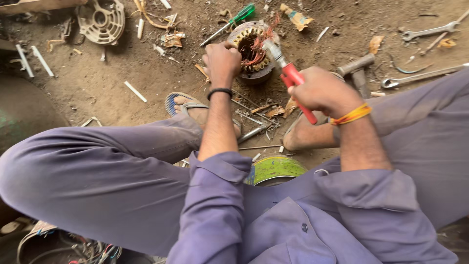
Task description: The person sits on the ground and uses red-handled pliers to cut copper wires from a cylindrical motor stator. The person repeatedly cuts and pulls the wires, leaving a growing pile of loose copper strands on the dirt floor.
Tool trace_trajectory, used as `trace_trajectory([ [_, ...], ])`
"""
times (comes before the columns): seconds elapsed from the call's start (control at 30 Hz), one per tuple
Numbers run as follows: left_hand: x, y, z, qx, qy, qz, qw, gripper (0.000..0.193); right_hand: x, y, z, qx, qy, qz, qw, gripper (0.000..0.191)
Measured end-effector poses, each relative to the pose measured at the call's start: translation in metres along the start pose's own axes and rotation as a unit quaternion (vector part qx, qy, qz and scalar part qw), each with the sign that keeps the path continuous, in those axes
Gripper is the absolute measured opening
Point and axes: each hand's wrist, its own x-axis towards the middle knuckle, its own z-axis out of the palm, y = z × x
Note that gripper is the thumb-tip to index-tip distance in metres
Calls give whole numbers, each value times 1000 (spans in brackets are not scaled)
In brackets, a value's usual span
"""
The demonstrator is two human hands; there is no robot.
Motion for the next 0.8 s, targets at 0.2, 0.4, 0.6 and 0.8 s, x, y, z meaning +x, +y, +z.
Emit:
trace_trajectory([
  [0.2, 34, 4, 0, 72, -118, 43, 990, 51, 25, 8, 36, -29, -41, 2, 999, 24],
  [0.4, 26, 2, -17, -120, -67, -9, 990, 37, 42, 3, 47, -50, -28, 1, 998, 22],
  [0.6, 5, -9, -124, -534, -46, 157, 829, 32, 49, -11, 54, 23, -42, 44, 998, 24],
  [0.8, -21, -4, -112, -124, 2, 203, 971, 27, 45, 7, 42, -68, -48, 52, 995, 29],
])
